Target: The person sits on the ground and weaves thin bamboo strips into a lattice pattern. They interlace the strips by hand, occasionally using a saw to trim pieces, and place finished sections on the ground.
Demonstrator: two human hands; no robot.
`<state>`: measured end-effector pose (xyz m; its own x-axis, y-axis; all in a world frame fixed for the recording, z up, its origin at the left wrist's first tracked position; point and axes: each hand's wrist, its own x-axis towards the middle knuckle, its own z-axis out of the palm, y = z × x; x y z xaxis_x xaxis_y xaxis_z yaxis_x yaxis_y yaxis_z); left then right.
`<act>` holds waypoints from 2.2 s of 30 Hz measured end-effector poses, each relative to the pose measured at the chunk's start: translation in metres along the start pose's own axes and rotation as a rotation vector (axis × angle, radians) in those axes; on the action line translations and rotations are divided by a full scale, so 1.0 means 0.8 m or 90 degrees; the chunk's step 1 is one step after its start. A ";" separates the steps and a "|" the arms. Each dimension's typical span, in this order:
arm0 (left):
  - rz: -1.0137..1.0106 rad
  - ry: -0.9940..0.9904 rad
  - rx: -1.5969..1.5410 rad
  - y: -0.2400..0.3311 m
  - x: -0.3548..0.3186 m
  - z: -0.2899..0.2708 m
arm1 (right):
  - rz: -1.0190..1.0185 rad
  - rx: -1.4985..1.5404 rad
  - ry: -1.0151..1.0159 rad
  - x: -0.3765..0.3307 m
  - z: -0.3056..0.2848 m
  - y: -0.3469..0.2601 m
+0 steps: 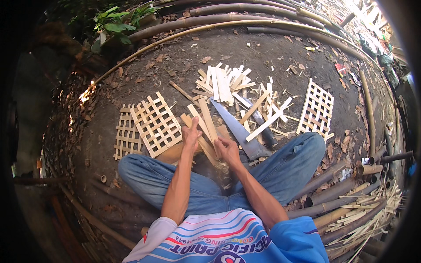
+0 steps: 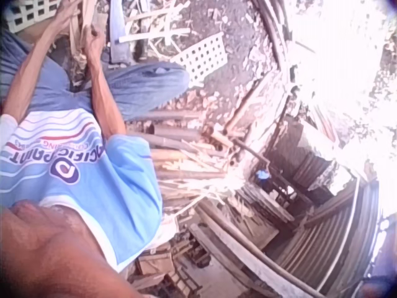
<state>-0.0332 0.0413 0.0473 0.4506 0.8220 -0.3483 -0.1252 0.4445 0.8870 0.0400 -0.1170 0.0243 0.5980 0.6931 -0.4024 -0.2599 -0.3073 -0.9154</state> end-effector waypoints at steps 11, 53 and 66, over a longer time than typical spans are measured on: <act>-0.037 -0.019 -0.060 0.005 0.000 0.006 | -0.093 -0.028 0.114 -0.004 0.000 -0.017; 0.023 -0.208 0.312 0.032 -0.091 0.046 | -0.041 0.045 0.036 0.036 -0.055 -0.121; 0.032 -0.210 0.331 0.027 -0.096 0.058 | -0.007 0.168 -0.013 0.041 -0.075 -0.081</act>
<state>-0.0294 -0.0286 0.1071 0.7152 0.6471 -0.2641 0.2572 0.1077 0.9603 0.1222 -0.1134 0.0704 0.5868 0.7093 -0.3906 -0.4439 -0.1216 -0.8878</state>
